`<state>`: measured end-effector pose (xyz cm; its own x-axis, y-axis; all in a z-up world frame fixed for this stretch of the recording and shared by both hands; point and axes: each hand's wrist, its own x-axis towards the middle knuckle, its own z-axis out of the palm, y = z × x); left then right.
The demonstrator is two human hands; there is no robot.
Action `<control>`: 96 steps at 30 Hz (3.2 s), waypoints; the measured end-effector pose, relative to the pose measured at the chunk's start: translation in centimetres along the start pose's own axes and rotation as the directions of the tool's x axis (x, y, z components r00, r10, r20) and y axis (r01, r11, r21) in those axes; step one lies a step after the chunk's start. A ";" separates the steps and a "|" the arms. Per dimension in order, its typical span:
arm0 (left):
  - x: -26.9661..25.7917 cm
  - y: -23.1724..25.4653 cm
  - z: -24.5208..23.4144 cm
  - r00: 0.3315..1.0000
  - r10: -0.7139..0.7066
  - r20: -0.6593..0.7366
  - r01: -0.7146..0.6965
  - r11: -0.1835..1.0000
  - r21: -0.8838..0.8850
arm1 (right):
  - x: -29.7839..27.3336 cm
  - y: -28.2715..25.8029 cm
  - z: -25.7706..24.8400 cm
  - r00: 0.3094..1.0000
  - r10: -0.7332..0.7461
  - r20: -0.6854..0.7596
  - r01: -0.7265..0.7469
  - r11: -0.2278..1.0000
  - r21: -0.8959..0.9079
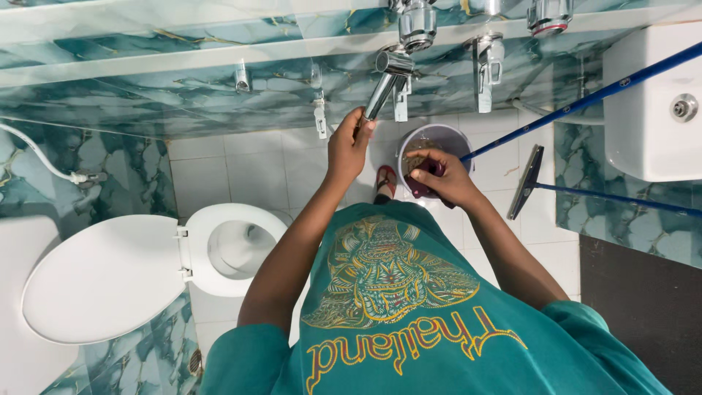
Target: The person wipes a bidet sprayer with a cloth, adjusts the bathroom faucet, and ثم wipes the faucet and the sink basin with a cloth by hand.
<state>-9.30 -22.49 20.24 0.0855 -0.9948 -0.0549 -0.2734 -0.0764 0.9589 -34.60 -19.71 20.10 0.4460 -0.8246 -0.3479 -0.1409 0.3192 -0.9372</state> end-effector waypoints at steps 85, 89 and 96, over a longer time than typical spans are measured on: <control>13.2 -16.5 -25.2 0.877 -0.253 -0.409 0.061 0.902 -0.428 | 36.3 6.3 27.1 0.915 0.083 -0.395 0.226 0.706 0.672; 13.5 -15.3 -24.6 0.843 -0.246 -0.478 0.146 0.961 -0.236 | 37.4 7.3 27.9 0.912 -0.089 -0.400 0.321 0.762 0.562; 14.2 -20.4 -25.4 0.758 -0.534 -0.374 0.229 0.755 -0.614 | 36.9 5.7 29.7 0.888 -0.081 -0.453 0.344 0.771 0.536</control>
<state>21.81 -33.39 6.99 0.5691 -0.6884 -0.4496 0.4016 -0.2445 0.8826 7.31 -34.50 2.71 0.0073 -0.9696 -0.2445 0.5181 0.2128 -0.8284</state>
